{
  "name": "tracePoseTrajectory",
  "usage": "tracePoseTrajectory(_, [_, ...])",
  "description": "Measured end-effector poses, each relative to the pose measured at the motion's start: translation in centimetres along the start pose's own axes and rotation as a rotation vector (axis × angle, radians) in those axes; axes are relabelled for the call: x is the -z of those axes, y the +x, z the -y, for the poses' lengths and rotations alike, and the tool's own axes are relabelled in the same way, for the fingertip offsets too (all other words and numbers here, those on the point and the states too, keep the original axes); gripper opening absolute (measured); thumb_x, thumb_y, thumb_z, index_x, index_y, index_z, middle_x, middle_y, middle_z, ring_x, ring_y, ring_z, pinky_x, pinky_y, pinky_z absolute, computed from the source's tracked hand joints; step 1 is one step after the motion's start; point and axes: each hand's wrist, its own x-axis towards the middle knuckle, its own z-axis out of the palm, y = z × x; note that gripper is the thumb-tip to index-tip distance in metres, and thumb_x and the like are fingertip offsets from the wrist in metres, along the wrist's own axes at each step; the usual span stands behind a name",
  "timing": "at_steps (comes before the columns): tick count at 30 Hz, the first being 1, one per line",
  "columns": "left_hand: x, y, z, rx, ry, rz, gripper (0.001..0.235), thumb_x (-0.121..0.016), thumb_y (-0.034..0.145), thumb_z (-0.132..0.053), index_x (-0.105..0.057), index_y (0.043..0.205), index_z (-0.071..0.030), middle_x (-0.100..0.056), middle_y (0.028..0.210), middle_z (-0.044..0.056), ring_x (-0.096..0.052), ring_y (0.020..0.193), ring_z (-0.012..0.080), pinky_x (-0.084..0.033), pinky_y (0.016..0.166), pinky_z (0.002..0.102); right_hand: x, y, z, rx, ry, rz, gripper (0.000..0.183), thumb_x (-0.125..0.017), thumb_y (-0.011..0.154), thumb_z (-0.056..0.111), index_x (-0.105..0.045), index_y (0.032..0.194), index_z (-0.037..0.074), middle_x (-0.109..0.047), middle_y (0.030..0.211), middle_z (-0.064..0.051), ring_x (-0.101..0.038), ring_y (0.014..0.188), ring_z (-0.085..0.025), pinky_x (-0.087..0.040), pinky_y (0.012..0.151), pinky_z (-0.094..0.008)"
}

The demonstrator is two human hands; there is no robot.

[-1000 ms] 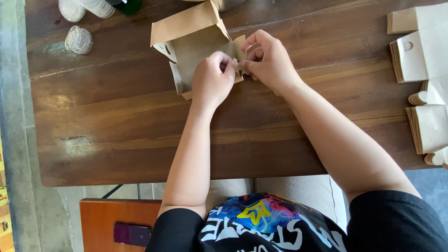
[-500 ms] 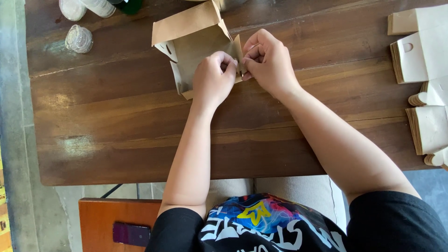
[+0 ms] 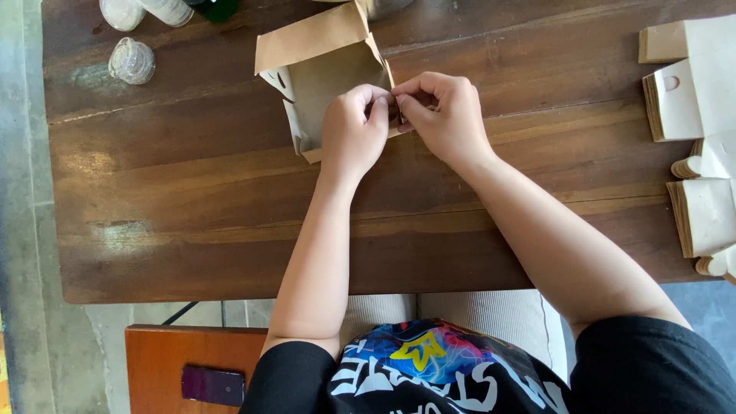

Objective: The person assembles a flat cardboard box by folding and interlocking its side flaps and tabs. They then place the finished box aside and pick up a small plastic container from the table.

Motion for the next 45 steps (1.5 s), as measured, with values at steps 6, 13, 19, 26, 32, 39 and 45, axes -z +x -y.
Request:
tracePoseTrajectory(6, [0.3,-1.1,0.2,-0.190,-0.172,0.169,0.053,-0.038,0.080,0.008,-0.069,0.121,-0.006,-0.078,0.115,0.011,-0.076,0.108,0.0222,-0.062,0.098,0.033,0.7,0.3,0.5,-0.184,-0.239,0.038,0.026,-0.069,0.079,0.002,-0.058,0.102,0.009,-0.065,0.071,0.001,-0.063,0.056,-0.011,-0.058,0.047,-0.025])
tracePoseTrajectory(13, [2.8,-4.1,0.8,-0.709,0.080,-0.407,0.037,-0.053,0.091,0.004,-0.065,0.122,-0.011,-0.077,0.106,0.001,-0.071,0.086,0.0184,-0.059,0.080,0.032,4.4,1.2,-2.7,0.045,-0.642,-0.052,0.024,-0.065,0.076,-0.003,-0.062,0.098,0.006,-0.061,0.070,0.000,-0.050,0.059,-0.014,-0.041,0.053,-0.030])
tracePoseTrajectory(19, [3.6,-3.1,1.6,0.103,0.300,-0.083,0.030,-0.060,0.091,-0.042,-0.058,0.071,-0.019,-0.065,0.063,-0.012,-0.065,0.065,0.0171,-0.047,0.057,0.039,6.8,1.7,-3.7,-0.032,-0.807,-0.062,0.027,-0.056,0.074,0.002,-0.056,0.101,0.007,-0.052,0.063,0.003,-0.047,0.060,-0.028,-0.038,0.054,-0.041])
tracePoseTrajectory(26, [3.1,-2.8,1.0,0.249,0.158,0.119,0.031,-0.061,0.090,-0.043,-0.065,0.073,-0.018,-0.063,0.063,-0.008,-0.058,0.060,0.0137,-0.043,0.057,0.034,5.0,0.3,-1.4,0.351,-1.074,-0.179,0.022,-0.072,0.092,0.014,-0.054,0.101,0.005,-0.058,0.091,-0.014,-0.056,0.078,-0.036,-0.047,0.069,-0.047])
tracePoseTrajectory(32, [1.6,-1.7,3.7,0.242,-0.045,0.112,0.020,-0.064,0.086,-0.028,-0.062,0.068,-0.018,-0.057,0.057,-0.005,-0.054,0.058,0.0144,-0.044,0.060,0.031,0.6,-1.8,-0.7,0.446,-0.687,0.119,0.017,-0.083,0.083,0.015,-0.070,0.093,0.009,-0.070,0.087,-0.003,-0.060,0.090,-0.028,-0.042,0.083,-0.040])
tracePoseTrajectory(39, [2.0,-1.8,3.8,0.127,-0.184,0.115,0.017,-0.063,0.084,-0.021,-0.074,0.073,-0.013,-0.063,0.057,0.001,-0.063,0.058,0.0160,-0.052,0.064,0.031,0.0,-1.6,-2.1,0.302,-0.595,0.129,0.027,-0.083,0.082,0.007,-0.076,0.108,0.011,-0.077,0.093,-0.002,-0.068,0.097,-0.026,-0.044,0.086,-0.037])
tracePoseTrajectory(45, [1.8,-1.6,4.2,0.078,-0.204,0.113,0.022,-0.060,0.090,-0.018,-0.074,0.073,-0.013,-0.064,0.056,0.001,-0.063,0.055,0.0160,-0.052,0.062,0.030,0.2,-1.5,-2.1,0.284,-0.601,0.158,0.028,-0.084,0.084,0.007,-0.078,0.112,0.011,-0.077,0.093,-0.004,-0.067,0.096,-0.026,-0.041,0.090,-0.037])
